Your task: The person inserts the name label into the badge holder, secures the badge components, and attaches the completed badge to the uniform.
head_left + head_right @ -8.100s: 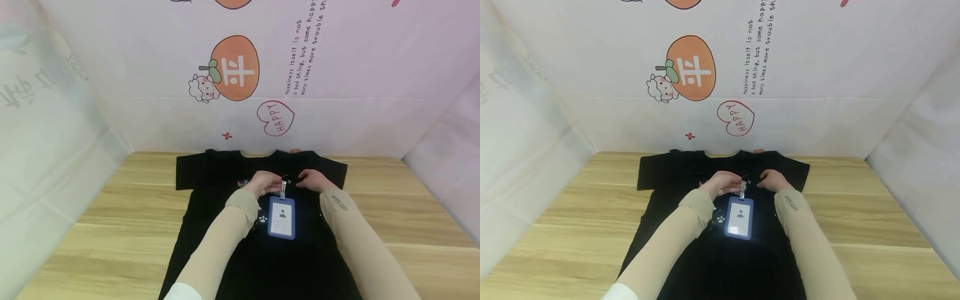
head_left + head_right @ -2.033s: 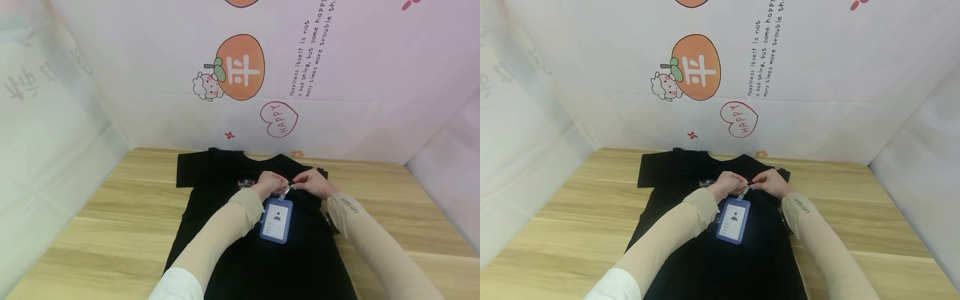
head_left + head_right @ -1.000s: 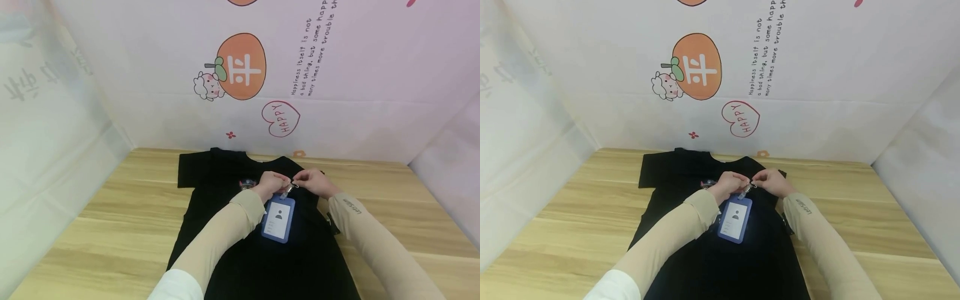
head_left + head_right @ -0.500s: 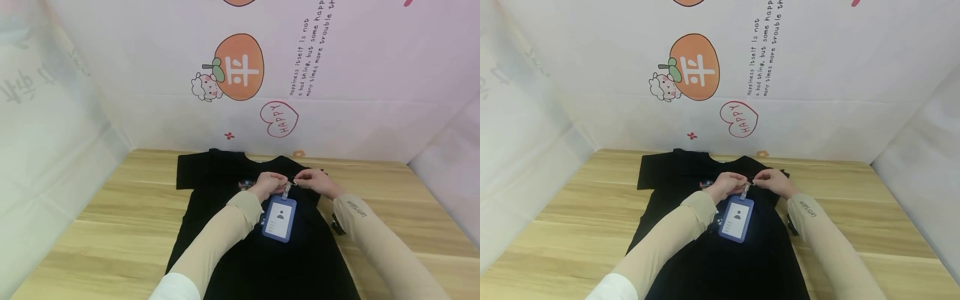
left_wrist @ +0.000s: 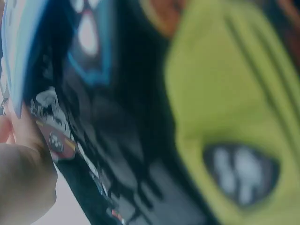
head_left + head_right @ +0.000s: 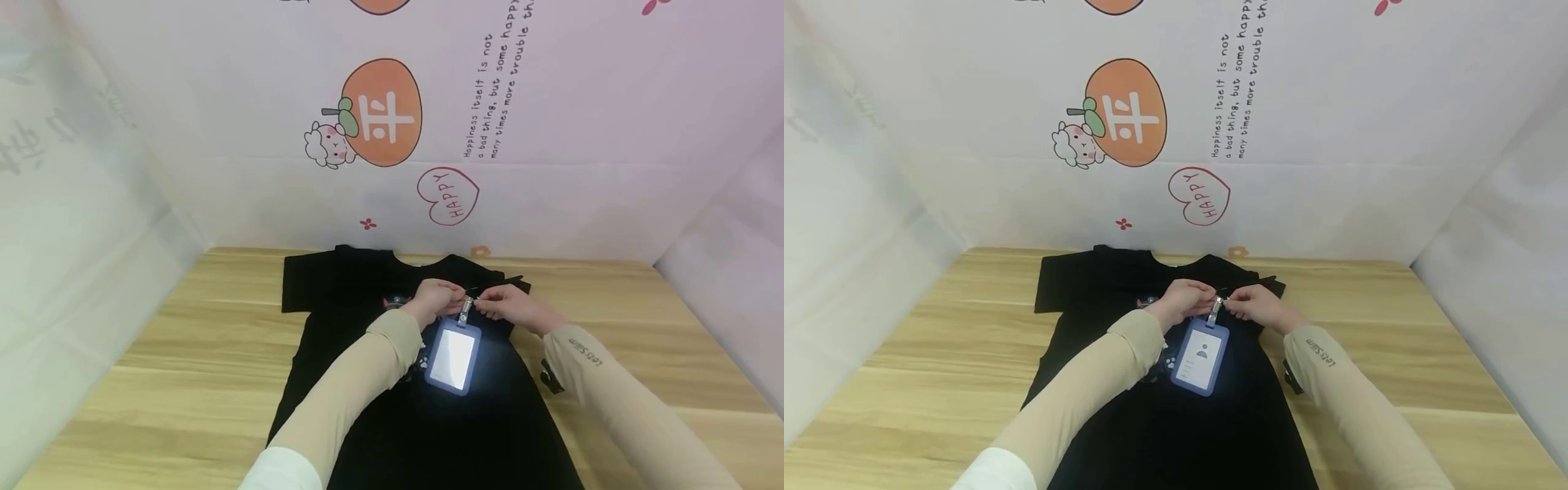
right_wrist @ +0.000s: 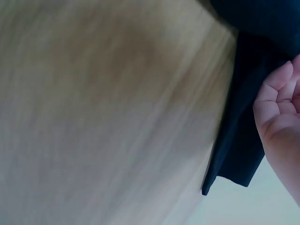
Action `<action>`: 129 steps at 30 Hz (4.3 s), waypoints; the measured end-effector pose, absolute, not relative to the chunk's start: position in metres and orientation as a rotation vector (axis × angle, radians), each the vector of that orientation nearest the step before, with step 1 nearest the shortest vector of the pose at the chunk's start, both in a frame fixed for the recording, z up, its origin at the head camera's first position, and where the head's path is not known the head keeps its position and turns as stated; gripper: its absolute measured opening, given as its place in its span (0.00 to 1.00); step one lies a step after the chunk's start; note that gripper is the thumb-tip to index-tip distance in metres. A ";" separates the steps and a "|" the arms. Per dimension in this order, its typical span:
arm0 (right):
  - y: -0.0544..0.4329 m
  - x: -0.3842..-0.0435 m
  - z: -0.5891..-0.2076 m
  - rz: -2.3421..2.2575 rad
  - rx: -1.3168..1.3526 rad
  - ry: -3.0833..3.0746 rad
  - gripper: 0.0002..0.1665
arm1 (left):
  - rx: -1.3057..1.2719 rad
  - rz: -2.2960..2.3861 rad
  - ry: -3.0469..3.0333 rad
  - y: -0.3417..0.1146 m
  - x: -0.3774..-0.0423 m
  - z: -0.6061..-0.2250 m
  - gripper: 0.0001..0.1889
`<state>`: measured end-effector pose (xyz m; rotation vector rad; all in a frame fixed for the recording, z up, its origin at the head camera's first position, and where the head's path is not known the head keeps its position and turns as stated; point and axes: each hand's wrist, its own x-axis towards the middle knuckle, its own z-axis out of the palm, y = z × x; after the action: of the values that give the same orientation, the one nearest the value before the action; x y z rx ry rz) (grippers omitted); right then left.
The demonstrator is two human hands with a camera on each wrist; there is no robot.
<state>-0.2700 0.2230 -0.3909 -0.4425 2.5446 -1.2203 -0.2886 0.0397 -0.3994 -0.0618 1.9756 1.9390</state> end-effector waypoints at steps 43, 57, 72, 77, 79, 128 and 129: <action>0.208 -0.270 -0.393 -1.552 -0.237 2.290 0.17 | 0.377 1.533 2.469 0.023 -0.288 -0.390 0.11; 0.206 -0.270 -0.395 -1.642 -0.181 2.261 0.15 | 0.422 1.510 2.571 0.027 -0.289 -0.391 0.10; 0.205 -0.270 -0.392 -1.742 -0.190 2.236 0.12 | 0.561 1.455 2.660 0.025 -0.290 -0.393 0.09; 0.204 -0.269 -0.391 -1.817 -0.180 2.210 0.12 | 0.604 1.399 2.685 0.027 -0.289 -0.390 0.09; 0.204 -0.269 -0.390 -1.817 -0.192 2.213 0.12 | 0.617 1.373 2.705 0.027 -0.289 -0.390 0.09; 0.218 -0.265 -0.393 -1.572 -0.228 2.235 0.14 | 0.541 1.291 2.380 -0.007 -0.292 -0.366 0.16; 0.221 -0.264 -0.393 -1.549 -0.234 2.267 0.15 | 0.557 1.270 2.391 -0.012 -0.291 -0.363 0.16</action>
<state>-0.2644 0.2206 -0.3928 -0.2341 2.2667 -1.5494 -0.2914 -0.0123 -0.3633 0.5572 2.3915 1.2698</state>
